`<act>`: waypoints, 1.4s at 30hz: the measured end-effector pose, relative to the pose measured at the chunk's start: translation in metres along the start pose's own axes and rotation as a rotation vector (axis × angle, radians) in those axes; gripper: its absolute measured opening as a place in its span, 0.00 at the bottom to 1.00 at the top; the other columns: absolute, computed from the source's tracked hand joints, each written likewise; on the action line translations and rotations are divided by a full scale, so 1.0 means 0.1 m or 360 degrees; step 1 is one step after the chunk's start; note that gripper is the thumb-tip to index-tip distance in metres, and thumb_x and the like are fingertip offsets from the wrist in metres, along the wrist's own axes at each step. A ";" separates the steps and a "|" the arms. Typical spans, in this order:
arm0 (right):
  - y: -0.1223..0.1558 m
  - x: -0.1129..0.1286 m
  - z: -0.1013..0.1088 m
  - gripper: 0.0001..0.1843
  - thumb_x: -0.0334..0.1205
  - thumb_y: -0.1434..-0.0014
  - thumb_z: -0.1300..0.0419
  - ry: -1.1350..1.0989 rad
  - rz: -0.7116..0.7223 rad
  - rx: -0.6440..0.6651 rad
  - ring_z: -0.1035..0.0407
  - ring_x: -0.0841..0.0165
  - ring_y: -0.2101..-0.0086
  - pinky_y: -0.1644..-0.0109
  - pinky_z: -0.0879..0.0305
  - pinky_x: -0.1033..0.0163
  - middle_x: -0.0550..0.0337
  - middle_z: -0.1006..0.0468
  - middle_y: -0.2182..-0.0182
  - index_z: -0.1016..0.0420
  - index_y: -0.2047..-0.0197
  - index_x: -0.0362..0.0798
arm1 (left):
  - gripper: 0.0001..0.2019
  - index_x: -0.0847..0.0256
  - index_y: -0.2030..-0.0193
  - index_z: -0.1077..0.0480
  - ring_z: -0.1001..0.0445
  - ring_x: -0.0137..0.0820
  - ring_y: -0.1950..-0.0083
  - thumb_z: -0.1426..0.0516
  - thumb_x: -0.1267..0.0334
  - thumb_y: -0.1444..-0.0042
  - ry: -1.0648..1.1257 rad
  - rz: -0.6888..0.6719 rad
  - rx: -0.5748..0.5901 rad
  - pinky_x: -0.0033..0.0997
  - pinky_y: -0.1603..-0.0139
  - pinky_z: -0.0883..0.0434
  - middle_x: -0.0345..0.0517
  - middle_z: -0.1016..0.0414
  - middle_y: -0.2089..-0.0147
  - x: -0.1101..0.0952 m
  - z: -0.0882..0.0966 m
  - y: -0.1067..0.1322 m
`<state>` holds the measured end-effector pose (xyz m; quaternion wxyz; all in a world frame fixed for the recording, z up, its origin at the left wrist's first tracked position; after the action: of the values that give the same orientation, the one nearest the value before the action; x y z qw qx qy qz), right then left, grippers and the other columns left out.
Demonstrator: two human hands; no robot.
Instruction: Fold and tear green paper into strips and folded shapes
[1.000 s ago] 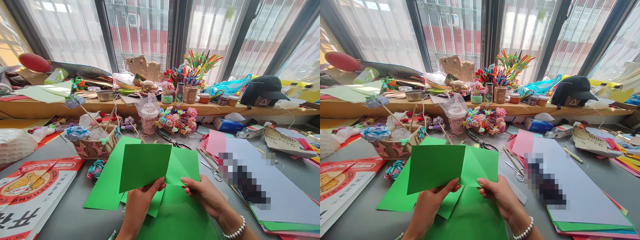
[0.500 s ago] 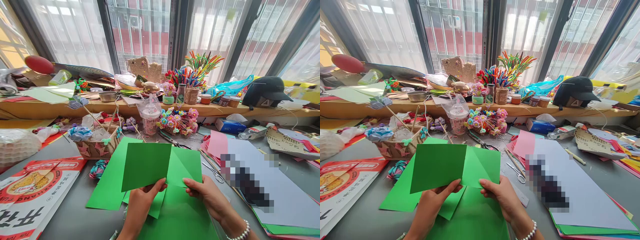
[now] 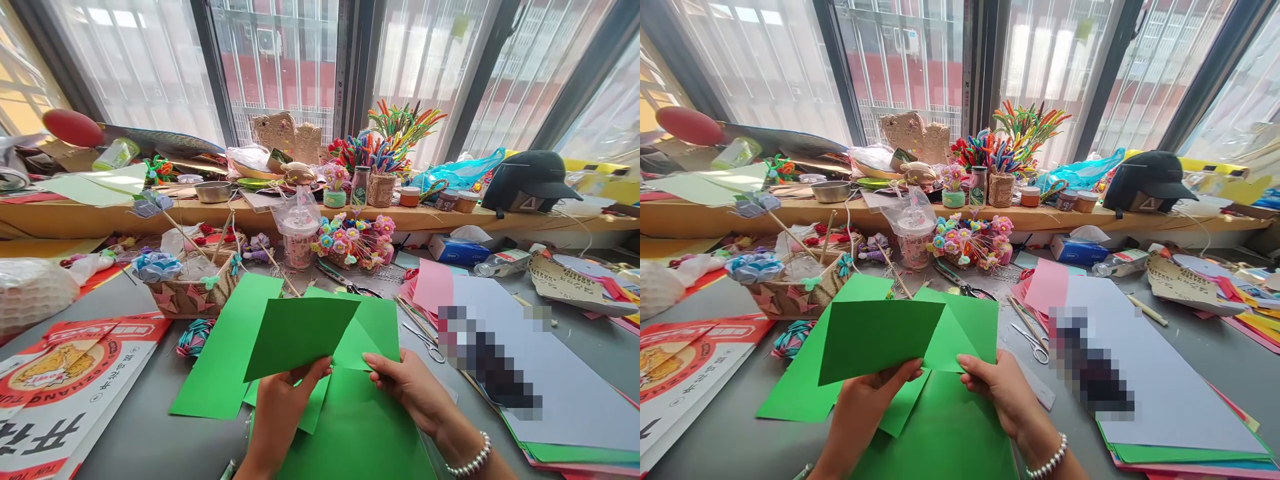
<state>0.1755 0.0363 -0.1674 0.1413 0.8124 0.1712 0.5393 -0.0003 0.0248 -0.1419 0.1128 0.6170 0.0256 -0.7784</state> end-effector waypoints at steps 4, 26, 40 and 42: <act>0.01 0.02 0.00 0.13 0.37 0.61 0.33 0.0047 0.0041 -0.0016 0.36 0.77 0.80 0.75 0.37 0.72 0.65 0.30 0.80 0.30 0.72 0.41 | 0.08 0.59 0.79 0.25 0.23 0.38 0.69 0.39 0.56 0.63 0.0142 0.0062 0.0102 0.26 0.67 0.28 0.39 0.22 0.77 -0.01 -0.01 -0.02; -0.01 -0.01 -0.01 0.12 0.34 0.62 0.32 -0.0145 -0.0031 0.0007 0.35 0.79 0.80 0.75 0.34 0.75 0.67 0.30 0.80 0.29 0.73 0.42 | 0.10 0.53 0.80 0.25 0.24 0.38 0.66 0.43 0.52 0.59 -0.0377 -0.0210 -0.0050 0.27 0.62 0.29 0.37 0.22 0.76 0.02 0.00 0.03; 0.04 0.06 -0.02 0.11 0.37 0.59 0.33 0.0039 0.0126 0.0014 0.34 0.78 0.78 0.72 0.34 0.74 0.65 0.28 0.80 0.30 0.73 0.42 | 0.14 0.57 0.81 0.25 0.24 0.37 0.67 0.44 0.51 0.56 -0.0337 -0.0149 0.0125 0.26 0.63 0.30 0.39 0.22 0.76 0.00 -0.04 0.02; 0.03 0.05 -0.02 0.12 0.38 0.58 0.34 0.0089 0.0128 0.0021 0.34 0.78 0.79 0.74 0.35 0.74 0.64 0.28 0.80 0.30 0.73 0.41 | 0.15 0.57 0.81 0.25 0.24 0.38 0.68 0.45 0.51 0.55 -0.0398 -0.0200 0.0101 0.27 0.64 0.29 0.39 0.22 0.76 0.00 -0.04 0.02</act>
<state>0.1761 0.0356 -0.1615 0.1093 0.8041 0.1460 0.5658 0.0039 0.0234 -0.1428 0.0466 0.5156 0.0254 -0.8552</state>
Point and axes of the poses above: each hand's wrist, its own y-axis away from the middle knuckle, its own z-axis out of the back of the hand, x = y × z, the point moved 3 cm from there along -y, towards the middle knuckle
